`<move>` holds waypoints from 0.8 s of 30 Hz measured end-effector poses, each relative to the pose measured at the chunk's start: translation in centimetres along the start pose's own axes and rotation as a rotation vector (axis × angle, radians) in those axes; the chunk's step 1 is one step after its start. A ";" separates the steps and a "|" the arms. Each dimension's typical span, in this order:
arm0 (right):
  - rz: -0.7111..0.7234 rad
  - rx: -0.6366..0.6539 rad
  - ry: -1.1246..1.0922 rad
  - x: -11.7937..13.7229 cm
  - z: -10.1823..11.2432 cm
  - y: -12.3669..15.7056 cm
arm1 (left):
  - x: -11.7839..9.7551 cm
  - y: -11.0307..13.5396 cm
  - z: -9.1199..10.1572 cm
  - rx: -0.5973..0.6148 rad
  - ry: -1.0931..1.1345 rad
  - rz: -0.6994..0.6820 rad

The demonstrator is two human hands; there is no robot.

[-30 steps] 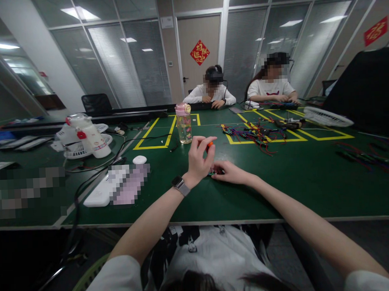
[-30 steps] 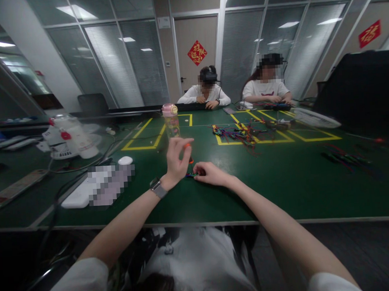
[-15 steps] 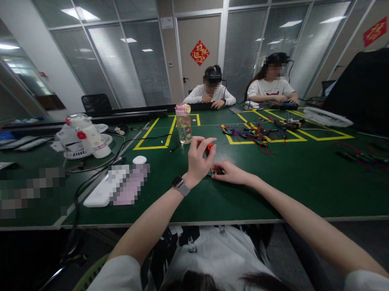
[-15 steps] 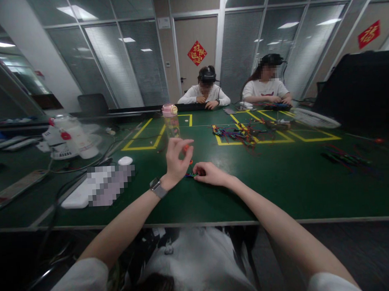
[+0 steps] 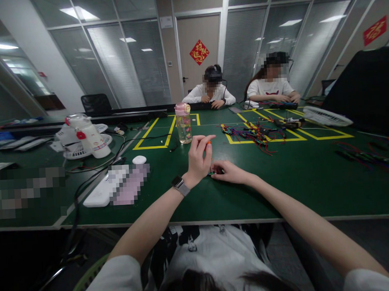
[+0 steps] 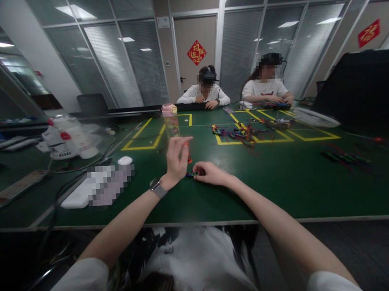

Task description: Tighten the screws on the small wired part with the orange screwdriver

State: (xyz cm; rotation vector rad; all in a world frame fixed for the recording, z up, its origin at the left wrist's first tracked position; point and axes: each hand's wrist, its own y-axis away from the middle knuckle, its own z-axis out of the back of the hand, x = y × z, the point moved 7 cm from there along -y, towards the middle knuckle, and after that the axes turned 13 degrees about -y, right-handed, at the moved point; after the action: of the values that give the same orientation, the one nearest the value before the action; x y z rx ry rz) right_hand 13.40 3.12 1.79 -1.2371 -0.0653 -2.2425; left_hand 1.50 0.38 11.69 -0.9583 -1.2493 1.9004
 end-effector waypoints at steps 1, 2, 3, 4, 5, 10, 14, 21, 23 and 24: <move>-0.002 0.001 0.000 0.0 0.0 0.0 | 0.0 0.0 -0.1 0.003 0.000 0.000; -0.004 0.002 0.000 0.0 0.0 0.0 | 0.1 0.0 -0.1 0.006 0.001 0.001; -0.005 0.002 0.000 0.0 0.0 0.0 | 0.1 0.0 -0.2 0.009 0.004 0.001; -0.005 0.001 0.000 -0.1 0.0 0.0 | 0.1 0.1 -0.2 0.011 0.007 0.001; -0.003 0.001 -0.001 -0.1 0.0 0.0 | 0.1 0.1 -0.2 0.013 0.010 0.001; -0.001 -0.007 0.001 -0.3 0.0 0.0 | 0.1 0.1 -0.3 0.016 0.019 0.008; -0.012 -0.006 0.003 -0.3 0.0 -0.1 | 0.0 0.1 -0.3 0.030 0.034 0.007; -0.012 -0.006 0.006 -0.1 0.0 0.0 | 0.1 0.1 -0.4 0.049 0.037 0.012; -0.014 -0.009 0.004 -0.1 0.0 0.0 | 0.1 0.1 -0.5 0.054 0.037 0.010; -0.016 -0.009 0.003 -0.1 0.0 0.0 | 0.1 0.1 -0.5 0.057 0.036 0.012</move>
State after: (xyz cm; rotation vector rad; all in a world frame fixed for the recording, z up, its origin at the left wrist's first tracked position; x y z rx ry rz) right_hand 13.45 3.18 1.70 -1.2419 -0.0650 -2.2609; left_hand 1.85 0.65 11.49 -0.9676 -1.1656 1.9091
